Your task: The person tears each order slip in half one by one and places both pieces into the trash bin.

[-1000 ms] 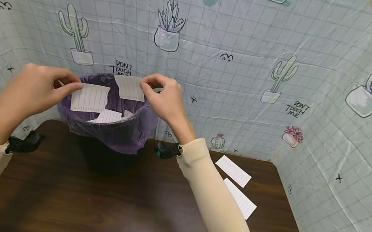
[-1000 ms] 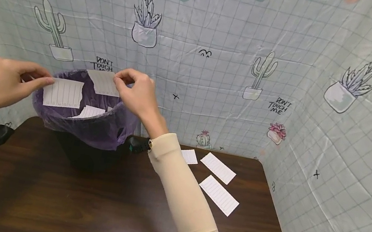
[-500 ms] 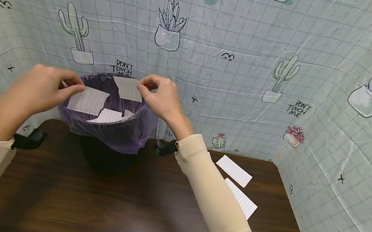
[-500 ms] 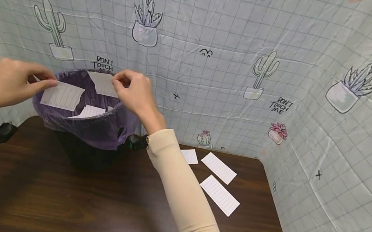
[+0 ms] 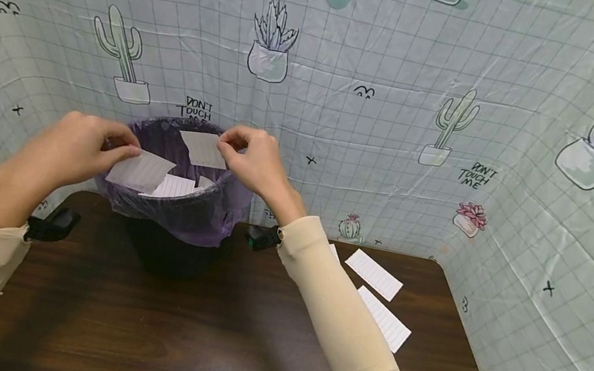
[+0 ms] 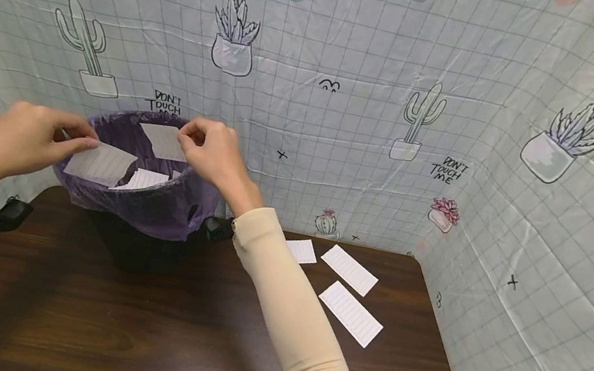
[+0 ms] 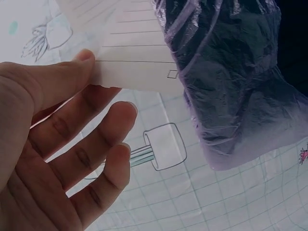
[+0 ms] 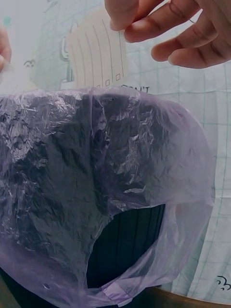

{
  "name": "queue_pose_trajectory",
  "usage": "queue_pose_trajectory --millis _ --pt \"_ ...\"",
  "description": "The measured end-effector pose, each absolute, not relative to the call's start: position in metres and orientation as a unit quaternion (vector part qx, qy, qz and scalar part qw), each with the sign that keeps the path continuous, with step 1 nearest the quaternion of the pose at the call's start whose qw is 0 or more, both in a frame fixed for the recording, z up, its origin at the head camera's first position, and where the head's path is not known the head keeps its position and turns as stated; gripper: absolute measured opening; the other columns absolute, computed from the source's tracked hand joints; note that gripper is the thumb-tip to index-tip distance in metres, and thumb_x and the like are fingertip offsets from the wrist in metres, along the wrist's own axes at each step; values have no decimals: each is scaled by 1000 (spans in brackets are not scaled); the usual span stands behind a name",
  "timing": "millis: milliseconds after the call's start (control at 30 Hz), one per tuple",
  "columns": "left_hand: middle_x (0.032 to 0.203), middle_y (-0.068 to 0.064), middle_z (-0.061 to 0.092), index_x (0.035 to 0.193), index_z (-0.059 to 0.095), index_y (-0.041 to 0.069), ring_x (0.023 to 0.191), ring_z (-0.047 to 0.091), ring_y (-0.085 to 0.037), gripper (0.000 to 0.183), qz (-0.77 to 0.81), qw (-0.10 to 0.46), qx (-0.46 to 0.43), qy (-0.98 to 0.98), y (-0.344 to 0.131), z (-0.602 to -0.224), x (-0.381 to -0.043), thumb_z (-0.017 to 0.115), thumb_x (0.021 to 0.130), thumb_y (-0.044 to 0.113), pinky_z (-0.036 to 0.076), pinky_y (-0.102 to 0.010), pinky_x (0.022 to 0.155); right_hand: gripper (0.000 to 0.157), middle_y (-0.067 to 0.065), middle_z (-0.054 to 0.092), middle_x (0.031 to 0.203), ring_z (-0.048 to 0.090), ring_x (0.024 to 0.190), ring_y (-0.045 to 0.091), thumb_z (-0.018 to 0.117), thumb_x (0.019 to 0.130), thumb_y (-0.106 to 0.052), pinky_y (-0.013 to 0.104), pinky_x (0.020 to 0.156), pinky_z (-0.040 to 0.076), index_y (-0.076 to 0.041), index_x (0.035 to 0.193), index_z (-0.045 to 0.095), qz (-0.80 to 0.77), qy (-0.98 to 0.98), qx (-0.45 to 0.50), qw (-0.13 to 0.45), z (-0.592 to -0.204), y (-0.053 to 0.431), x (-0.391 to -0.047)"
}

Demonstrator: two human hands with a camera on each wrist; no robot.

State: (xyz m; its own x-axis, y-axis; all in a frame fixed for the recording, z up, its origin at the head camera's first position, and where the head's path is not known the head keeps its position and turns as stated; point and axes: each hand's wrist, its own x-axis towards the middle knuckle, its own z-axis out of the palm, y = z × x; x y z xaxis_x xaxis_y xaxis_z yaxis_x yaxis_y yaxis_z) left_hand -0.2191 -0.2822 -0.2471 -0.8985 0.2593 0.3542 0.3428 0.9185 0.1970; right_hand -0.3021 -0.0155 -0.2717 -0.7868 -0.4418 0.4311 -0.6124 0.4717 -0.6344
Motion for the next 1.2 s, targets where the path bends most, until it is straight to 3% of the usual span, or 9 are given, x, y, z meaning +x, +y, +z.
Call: queue_pose_trajectory --millis 967,1200 --pt "87 -14 77 102 77 1 71 63 -22 14 -134 194 -183 -954 -284 -246 -217 72 96 13 49 -40 64 20 2 75 105 67 93 13 61 105 -22 26 78 53 -11 113 74 410 -856 304 78 -279 -12 -303" --pt "96 -16 77 110 75 2 81 70 -29 18 -143 167 -176 -960 -285 -245 -216 71 97 14 53 -47 72 23 2 75 113 67 102 13 59 106 -22 28 83 54 -12 118 75 414 -856 301 73 -281 -11 -301"
